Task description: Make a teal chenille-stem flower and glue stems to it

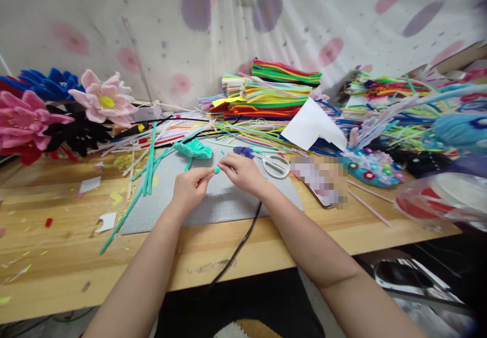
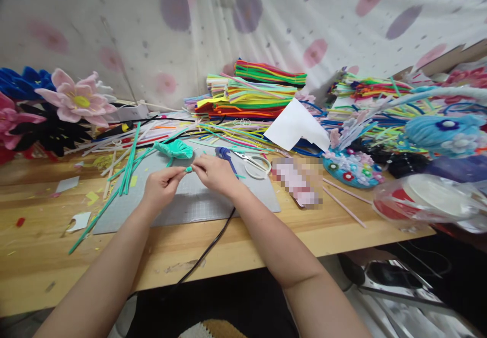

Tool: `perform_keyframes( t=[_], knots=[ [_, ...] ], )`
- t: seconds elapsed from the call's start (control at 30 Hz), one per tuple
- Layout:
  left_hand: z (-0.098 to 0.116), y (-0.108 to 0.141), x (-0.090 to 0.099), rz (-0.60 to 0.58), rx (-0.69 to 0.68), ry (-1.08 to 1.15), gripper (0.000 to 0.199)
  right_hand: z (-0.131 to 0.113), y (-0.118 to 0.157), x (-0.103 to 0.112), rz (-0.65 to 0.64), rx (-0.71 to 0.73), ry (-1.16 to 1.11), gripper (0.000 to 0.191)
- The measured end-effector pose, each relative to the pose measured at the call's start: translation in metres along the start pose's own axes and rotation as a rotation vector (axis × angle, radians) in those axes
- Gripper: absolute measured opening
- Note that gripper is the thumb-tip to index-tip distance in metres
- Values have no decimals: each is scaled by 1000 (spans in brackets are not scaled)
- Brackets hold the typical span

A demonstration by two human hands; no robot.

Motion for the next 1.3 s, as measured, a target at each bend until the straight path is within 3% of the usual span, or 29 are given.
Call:
perform_keyframes(
  t=[0.1, 0.3, 0.5, 0.67, 0.83, 1.03, 1.17, 1.3],
  knots=[
    [-5, 0, 3, 56, 88, 20, 25, -7, 3, -5, -52, 22, 33, 18],
    [-2, 1, 8, 51, 154, -279, 25, -25, 4, 3, -13, 127, 105, 20],
    [7, 1, -1, -32, 28, -371, 26, -27, 3, 12, 5, 202, 84, 19],
    [16, 3, -7, -71, -78, -180, 24, -10, -2, 13, 9, 114, -30, 18],
    [4, 1, 4, 53, 58, 35, 25, 6, -3, 1, -45, -45, -115, 20],
    [-3, 2, 10, 91, 187, -257, 25, -23, 4, -3, -100, 70, 77, 18],
    [-1, 1, 5, 30, 126, -389, 25, -32, 4, 11, -28, 141, 115, 18],
    [7, 0, -3, -31, -21, -314, 26, -18, 1, 21, 67, 83, 64, 18]
  ],
)
Point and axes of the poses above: each hand's wrist, its own y-axis away from the middle knuckle, its own x-axis out of the back of the hand, z = x × y, the point moved 9 cm from there along -y, towards the middle knuckle, and after that the axes turned 13 degrees about -y, right-handed, at the moved point
